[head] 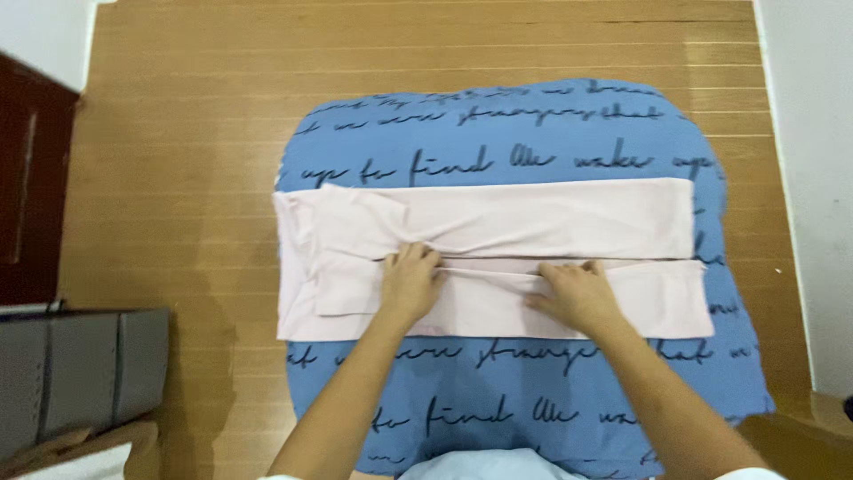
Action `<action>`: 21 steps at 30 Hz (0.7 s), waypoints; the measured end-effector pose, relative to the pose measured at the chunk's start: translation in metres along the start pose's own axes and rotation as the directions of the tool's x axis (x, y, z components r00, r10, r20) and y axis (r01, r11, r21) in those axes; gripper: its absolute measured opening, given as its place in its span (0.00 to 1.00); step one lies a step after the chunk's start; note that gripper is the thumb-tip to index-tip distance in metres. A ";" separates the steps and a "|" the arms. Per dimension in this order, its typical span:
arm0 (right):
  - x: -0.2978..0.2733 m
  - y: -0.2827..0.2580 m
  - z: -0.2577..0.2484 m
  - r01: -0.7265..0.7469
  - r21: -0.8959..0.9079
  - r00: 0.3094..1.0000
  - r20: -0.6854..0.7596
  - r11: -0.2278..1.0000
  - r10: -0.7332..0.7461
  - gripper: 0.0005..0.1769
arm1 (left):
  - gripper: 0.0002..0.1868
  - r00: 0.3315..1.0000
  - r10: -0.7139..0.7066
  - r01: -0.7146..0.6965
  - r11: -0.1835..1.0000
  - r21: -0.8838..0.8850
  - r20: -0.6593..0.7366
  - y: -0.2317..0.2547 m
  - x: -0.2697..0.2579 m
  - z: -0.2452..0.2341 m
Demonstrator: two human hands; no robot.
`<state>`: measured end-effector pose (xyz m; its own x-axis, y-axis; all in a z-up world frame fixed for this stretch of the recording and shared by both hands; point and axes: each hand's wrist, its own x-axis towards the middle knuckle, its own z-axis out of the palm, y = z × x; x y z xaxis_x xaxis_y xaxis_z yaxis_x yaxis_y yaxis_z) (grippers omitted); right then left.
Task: The person folds a pink shirt and a white shirt on a blue patterned surface and places them into a suitcase.
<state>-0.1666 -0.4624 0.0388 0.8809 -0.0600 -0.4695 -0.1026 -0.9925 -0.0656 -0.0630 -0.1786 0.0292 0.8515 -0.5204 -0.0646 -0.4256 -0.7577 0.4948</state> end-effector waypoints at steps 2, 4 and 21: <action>-0.007 0.044 0.001 -0.036 -0.049 0.999 0.034 0.998 0.037 0.29 | 0.10 1.000 -0.016 0.017 1.000 0.018 -0.009 0.000 0.001 -0.003; -0.015 0.095 -0.005 -0.095 -0.126 0.989 0.099 0.987 0.107 0.26 | 0.09 1.000 -0.030 0.030 1.000 -0.005 -0.006 0.001 0.001 -0.008; -0.013 0.202 0.043 -0.441 0.688 0.746 -0.076 0.577 0.662 0.44 | 0.28 0.999 -0.020 0.025 0.994 0.110 -0.047 0.083 -0.005 0.024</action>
<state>-0.2185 -0.6579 -0.0058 0.6243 -0.7097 -0.3264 -0.7656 -0.4728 -0.4363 -0.1097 -0.2485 0.0502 0.8731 -0.4864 -0.0332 -0.4356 -0.8090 0.3947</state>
